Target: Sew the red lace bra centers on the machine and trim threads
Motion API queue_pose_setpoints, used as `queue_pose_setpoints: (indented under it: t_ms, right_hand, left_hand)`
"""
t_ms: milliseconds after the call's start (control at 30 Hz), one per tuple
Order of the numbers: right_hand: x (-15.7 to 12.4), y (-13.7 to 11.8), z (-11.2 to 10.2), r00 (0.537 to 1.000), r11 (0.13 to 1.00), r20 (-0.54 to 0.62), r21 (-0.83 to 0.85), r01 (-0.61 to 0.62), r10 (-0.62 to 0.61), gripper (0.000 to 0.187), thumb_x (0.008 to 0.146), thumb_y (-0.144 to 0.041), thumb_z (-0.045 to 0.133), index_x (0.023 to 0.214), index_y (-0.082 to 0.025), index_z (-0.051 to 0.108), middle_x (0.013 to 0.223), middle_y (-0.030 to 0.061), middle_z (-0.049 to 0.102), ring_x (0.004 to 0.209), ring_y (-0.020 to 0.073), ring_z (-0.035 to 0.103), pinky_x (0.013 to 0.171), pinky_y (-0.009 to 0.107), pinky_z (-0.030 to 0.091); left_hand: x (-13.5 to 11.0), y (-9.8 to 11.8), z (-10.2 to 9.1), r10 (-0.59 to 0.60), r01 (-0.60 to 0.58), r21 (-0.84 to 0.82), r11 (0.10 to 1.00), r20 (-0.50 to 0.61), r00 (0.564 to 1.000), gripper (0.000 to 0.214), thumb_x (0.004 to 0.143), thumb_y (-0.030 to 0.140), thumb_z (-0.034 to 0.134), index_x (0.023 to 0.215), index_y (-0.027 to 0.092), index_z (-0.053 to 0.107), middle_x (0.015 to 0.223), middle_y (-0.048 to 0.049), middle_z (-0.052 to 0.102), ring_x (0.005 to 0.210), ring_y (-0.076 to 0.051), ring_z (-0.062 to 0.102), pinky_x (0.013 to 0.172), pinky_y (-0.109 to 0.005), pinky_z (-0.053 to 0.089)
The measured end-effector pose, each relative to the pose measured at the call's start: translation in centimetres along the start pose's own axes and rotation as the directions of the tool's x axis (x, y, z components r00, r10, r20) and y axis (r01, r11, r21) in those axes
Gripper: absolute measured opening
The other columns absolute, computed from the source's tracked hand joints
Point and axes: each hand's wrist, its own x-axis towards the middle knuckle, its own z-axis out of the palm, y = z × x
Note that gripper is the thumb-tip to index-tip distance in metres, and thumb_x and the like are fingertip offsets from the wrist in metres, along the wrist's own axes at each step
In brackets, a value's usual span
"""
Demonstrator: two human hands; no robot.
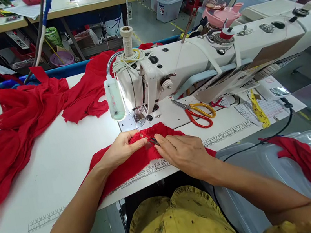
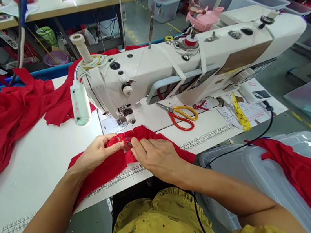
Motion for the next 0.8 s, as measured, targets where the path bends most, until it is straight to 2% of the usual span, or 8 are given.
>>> queue_pose_setpoints:
  t_ms: [133, 333, 600, 800]
  right_hand:
    - [0.08, -0.2, 0.07, 0.999, 1.0, -0.032, -0.022, -0.004, 0.003, 0.025, 0.1, -0.025, 0.058, 0.115, -0.006, 0.066, 0.072, 0.0017, 0.067, 0.062, 0.0126, 0.059, 0.056, 0.031, 0.038]
    - [-0.09, -0.49, 0.43, 1.0, 0.994, -0.021, -0.104, 0.016, -0.019, 0.029, 0.096, -0.02, 0.061, 0.12, -0.003, 0.063, 0.07, 0.0011, 0.062, 0.061, 0.0138, 0.057, 0.056, 0.032, 0.036]
    - [-0.46, -0.55, 0.12, 0.999, 0.995, -0.008, -0.1, 0.03, -0.031, 0.033, 0.094, -0.018, 0.063, 0.123, -0.003, 0.061, 0.07, 0.0007, 0.061, 0.061, 0.0138, 0.056, 0.055, 0.032, 0.034]
    - [-0.66, -0.58, 0.35, 1.0, 0.996, -0.004, -0.089, 0.018, -0.019, 0.031, 0.093, -0.016, 0.061, 0.122, -0.004, 0.061, 0.071, 0.0015, 0.061, 0.062, 0.0142, 0.056, 0.056, 0.032, 0.033]
  left_hand:
    - [0.04, -0.13, 0.03, -0.014, 0.014, -0.019, 1.0, -0.003, 1.0, 0.031, 0.086, 0.047, 0.068, 0.084, 0.016, 0.064, 0.082, -0.0014, 0.065, 0.078, -0.016, 0.06, 0.074, -0.027, 0.049]
    - [0.1, -0.44, -0.1, 0.002, -0.001, -0.029, 1.0, 0.007, 1.0, 0.035, 0.084, 0.051, 0.07, 0.085, 0.016, 0.065, 0.085, -0.0038, 0.067, 0.088, -0.021, 0.064, 0.084, -0.032, 0.052]
    - [0.01, -0.3, -0.04, -0.001, 0.001, -0.046, 0.999, -0.01, 1.0, 0.034, 0.083, 0.05, 0.071, 0.084, 0.016, 0.066, 0.081, -0.0036, 0.068, 0.081, -0.02, 0.064, 0.077, -0.03, 0.053]
    - [0.12, -0.42, -0.05, 0.019, -0.02, -0.037, 0.999, -0.008, 1.0, 0.034, 0.084, 0.05, 0.07, 0.083, 0.016, 0.066, 0.08, -0.0032, 0.067, 0.083, -0.02, 0.064, 0.079, -0.03, 0.053]
